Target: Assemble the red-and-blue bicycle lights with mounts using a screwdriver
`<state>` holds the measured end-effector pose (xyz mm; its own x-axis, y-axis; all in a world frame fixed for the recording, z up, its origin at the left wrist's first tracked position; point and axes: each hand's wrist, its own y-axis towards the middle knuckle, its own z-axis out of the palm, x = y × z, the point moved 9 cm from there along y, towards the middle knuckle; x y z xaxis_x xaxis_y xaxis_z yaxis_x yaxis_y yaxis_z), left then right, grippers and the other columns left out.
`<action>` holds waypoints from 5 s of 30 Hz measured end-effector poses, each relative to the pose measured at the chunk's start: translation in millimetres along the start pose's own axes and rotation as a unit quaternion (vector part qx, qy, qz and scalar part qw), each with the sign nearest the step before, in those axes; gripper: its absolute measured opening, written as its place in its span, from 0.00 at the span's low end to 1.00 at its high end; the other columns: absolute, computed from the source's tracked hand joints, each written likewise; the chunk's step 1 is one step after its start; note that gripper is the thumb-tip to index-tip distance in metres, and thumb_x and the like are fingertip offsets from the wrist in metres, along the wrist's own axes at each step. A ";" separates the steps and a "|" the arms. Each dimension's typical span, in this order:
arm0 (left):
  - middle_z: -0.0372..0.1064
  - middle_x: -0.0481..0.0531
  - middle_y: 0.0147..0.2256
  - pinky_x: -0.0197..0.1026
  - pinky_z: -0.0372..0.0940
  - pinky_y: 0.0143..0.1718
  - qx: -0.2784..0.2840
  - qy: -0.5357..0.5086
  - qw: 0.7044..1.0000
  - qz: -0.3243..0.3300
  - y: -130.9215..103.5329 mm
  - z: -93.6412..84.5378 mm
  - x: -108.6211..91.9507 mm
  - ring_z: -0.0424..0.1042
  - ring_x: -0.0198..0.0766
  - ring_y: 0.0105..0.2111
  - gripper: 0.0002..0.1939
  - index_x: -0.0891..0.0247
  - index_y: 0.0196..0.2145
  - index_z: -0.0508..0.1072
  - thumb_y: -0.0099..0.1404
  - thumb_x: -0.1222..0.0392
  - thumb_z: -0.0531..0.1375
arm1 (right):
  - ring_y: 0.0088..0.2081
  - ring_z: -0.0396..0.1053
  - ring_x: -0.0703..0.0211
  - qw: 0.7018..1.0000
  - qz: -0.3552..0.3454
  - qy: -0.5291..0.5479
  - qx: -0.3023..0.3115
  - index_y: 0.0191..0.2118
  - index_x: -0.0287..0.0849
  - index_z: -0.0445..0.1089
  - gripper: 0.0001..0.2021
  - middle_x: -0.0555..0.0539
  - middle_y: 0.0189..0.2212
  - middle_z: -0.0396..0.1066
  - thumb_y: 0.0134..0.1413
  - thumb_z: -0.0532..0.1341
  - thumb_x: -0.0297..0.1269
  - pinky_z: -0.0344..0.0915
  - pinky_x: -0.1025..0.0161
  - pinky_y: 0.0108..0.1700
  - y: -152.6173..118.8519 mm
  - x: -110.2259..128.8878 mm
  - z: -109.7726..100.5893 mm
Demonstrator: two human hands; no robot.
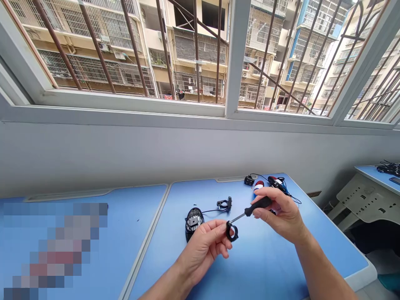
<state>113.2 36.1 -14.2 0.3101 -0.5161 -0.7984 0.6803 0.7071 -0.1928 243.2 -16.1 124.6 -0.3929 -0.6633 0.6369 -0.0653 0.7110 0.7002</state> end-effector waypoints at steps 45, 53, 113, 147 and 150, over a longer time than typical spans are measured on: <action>0.75 0.52 0.27 0.28 0.68 0.17 -0.044 -0.038 0.998 -0.001 -1.0 -4.4 -3.4 0.71 0.29 0.20 0.17 0.68 0.30 0.72 0.46 0.60 0.73 | 0.25 0.72 0.64 0.994 0.071 0.082 0.029 0.40 0.43 0.67 0.04 0.48 0.33 0.73 0.58 0.60 0.34 0.72 0.65 0.28 -1.2 -8.7 8.5; 0.75 0.53 0.27 0.29 0.67 0.17 -0.045 -0.032 0.998 0.004 -1.7 -3.2 -4.6 0.71 0.30 0.19 0.18 0.67 0.26 0.69 0.45 0.58 0.74 | 0.26 0.72 0.65 0.994 0.052 0.100 0.019 0.43 0.47 0.65 0.09 0.49 0.36 0.74 0.58 0.60 0.30 0.72 0.66 0.28 -2.6 -9.5 7.2; 0.73 0.51 0.26 0.26 0.60 0.15 -0.051 -0.044 0.998 0.017 -1.6 -6.8 -9.1 0.68 0.27 0.18 0.13 0.68 0.28 0.74 0.49 0.60 0.71 | 0.26 0.75 0.62 0.991 0.057 0.111 -0.054 0.40 0.46 0.68 0.06 0.48 0.36 0.74 0.56 0.63 0.33 0.76 0.63 0.29 -6.8 -11.9 5.4; 0.72 0.50 0.25 0.27 0.58 0.14 -0.030 -0.026 0.999 0.013 -1.8 -4.7 -7.3 0.68 0.28 0.19 0.14 0.68 0.26 0.73 0.49 0.57 0.72 | 0.27 0.75 0.63 0.994 0.040 0.097 -0.040 0.42 0.47 0.68 0.07 0.49 0.36 0.74 0.57 0.62 0.32 0.76 0.63 0.30 -6.0 -5.5 7.5; 0.72 0.50 0.25 0.27 0.58 0.14 -0.032 -0.025 0.999 0.011 -2.1 -3.9 -7.9 0.67 0.27 0.18 0.14 0.68 0.26 0.73 0.48 0.57 0.72 | 0.27 0.74 0.63 0.994 0.037 0.095 -0.033 0.42 0.47 0.68 0.08 0.49 0.37 0.74 0.57 0.62 0.31 0.76 0.62 0.30 -5.8 -3.9 8.2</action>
<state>106.7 40.6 -9.8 0.3577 -0.5230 -0.7737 0.6306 0.7463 -0.2130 237.6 -15.7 115.4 -0.2130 -0.6468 0.7323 0.0193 0.7466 0.6650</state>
